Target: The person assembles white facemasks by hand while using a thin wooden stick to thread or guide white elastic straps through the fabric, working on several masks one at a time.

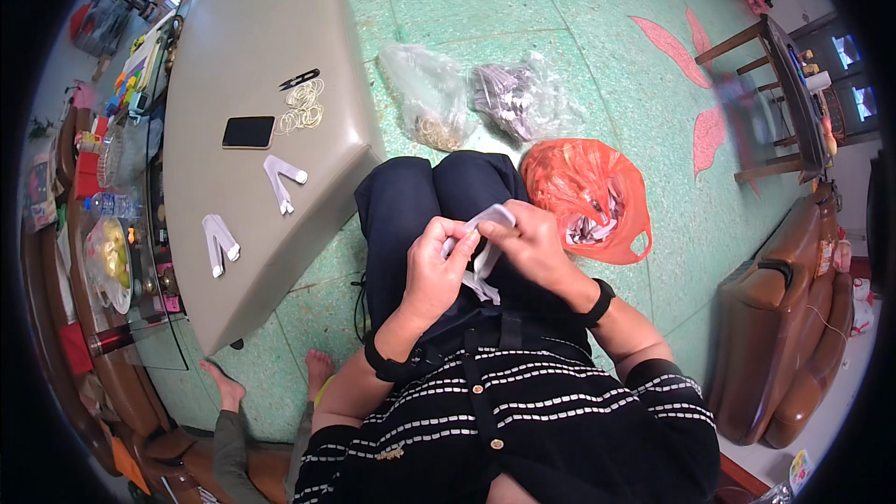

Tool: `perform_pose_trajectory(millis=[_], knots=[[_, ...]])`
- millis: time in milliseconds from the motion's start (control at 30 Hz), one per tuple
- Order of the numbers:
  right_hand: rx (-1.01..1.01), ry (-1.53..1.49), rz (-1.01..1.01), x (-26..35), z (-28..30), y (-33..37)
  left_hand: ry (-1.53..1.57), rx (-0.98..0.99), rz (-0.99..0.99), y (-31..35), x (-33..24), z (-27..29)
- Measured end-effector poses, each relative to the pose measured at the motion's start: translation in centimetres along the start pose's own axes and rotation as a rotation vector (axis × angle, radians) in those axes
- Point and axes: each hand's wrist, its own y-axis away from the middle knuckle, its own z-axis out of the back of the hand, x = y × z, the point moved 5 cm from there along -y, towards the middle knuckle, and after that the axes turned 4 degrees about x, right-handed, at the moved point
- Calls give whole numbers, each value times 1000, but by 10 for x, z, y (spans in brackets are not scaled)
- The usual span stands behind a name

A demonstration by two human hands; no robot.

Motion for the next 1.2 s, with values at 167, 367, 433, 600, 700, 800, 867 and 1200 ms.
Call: perform_pose_trajectory(millis=[167,367,433,600,700,800,867,1200], knots=[[136,-753,-497,-32,-10,7,-59,49,7,-4,-5,-2],[149,-279,-148,-16,-4,1,106,77,110,-5,-6,-2],[112,-390,-210,-23,-5,3,140,69,89,-5,-10,-4],[82,-501,-283,-29,-6,3,302,69,92,-3,-5,0],[71,-517,-292,-25,-4,3,320,42,75,-4,-7,-2],[127,-551,-355,-7,3,3,315,27,64,-5,-9,-1],[99,-597,-350,-4,2,4,302,30,66,-5,-11,-2],[-12,-733,-453,-13,-11,15,214,-27,-11,-7,-13,0]])
